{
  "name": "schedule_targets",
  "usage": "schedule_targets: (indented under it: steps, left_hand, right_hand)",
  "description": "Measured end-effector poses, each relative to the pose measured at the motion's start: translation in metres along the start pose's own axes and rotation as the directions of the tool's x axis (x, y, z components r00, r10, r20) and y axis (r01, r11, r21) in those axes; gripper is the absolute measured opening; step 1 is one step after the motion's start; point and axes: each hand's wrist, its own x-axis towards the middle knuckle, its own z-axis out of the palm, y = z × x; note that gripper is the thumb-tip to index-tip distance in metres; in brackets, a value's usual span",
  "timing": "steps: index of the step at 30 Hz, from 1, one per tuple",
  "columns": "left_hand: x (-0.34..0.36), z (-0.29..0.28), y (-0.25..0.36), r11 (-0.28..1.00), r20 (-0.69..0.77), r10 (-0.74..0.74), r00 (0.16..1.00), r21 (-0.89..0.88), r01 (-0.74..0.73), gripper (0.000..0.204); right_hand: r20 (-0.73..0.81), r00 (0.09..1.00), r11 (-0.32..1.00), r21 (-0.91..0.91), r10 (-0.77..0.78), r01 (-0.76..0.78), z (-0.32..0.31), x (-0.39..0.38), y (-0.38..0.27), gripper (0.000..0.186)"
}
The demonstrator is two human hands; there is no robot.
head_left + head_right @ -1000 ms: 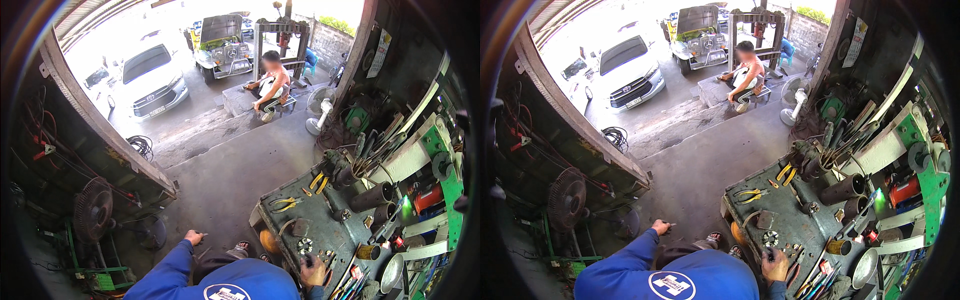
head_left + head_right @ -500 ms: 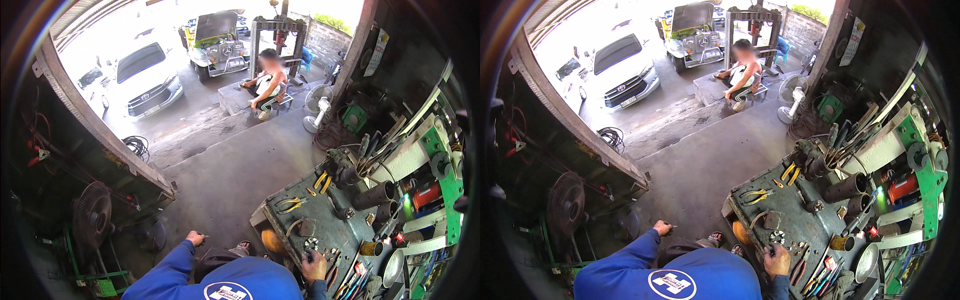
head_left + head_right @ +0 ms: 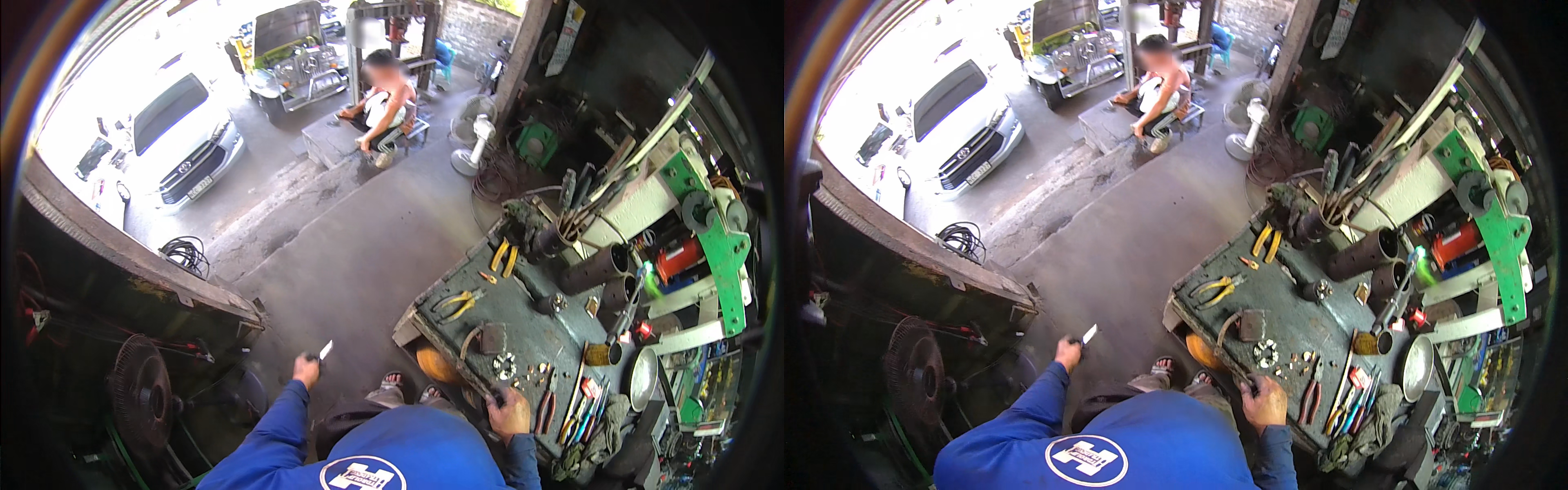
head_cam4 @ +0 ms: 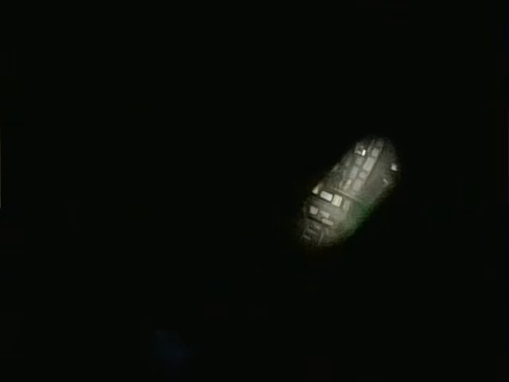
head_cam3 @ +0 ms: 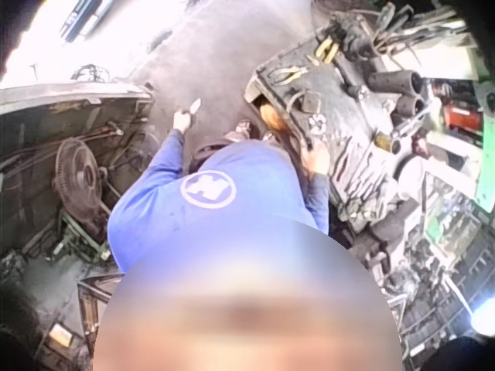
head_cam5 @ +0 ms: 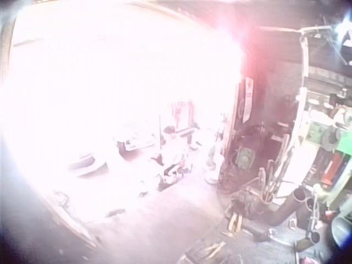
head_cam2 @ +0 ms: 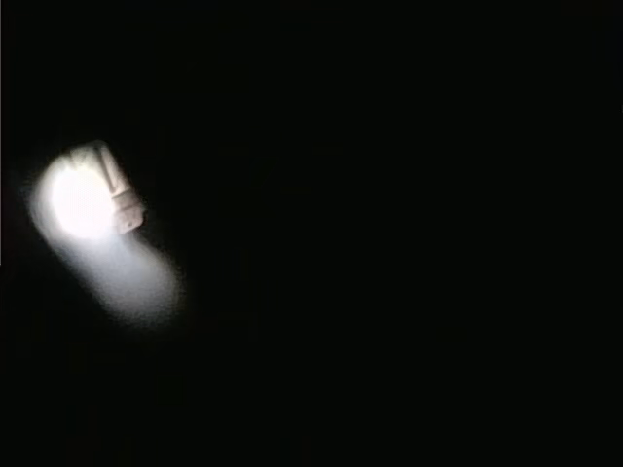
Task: The person walks to a workbench and handles small metal parts, then uses a hammer and chisel to strike a metal piece clamped in a vise. The person repeatedly positions the chisel and strikes the part, then removes and repositions it.
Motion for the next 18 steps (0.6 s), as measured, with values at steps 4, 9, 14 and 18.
schedule_targets:
  steps: [4,9,14,18]
  left_hand:
    - [-0.023,0.032,0.129,0.905,0.11,0.328,0.938,-0.323,-0.278,0.027]
    - [-0.09,0.069,0.27,0.879,0.36,0.343,0.868,-0.45,-0.16,0.028]
    - [-0.128,0.095,0.303,0.869,0.431,0.346,0.834,-0.482,-0.111,0.027]
    - [-0.157,0.121,0.306,0.88,0.408,0.361,0.839,-0.448,-0.161,0.023]
  right_hand:
    - [0.054,0.998,0.999,-0.033,0.026,-0.024,0.0,-0.007,-0.003,0.028]
    - [0.075,0.996,0.999,0.011,0.049,-0.05,-0.006,-0.009,-0.004,0.028]
    - [0.046,0.993,0.994,0.032,0.105,-0.107,-0.012,-0.022,0.008,0.03]
    - [0.099,0.984,0.988,0.026,0.148,-0.151,-0.014,-0.033,0.029,0.032]
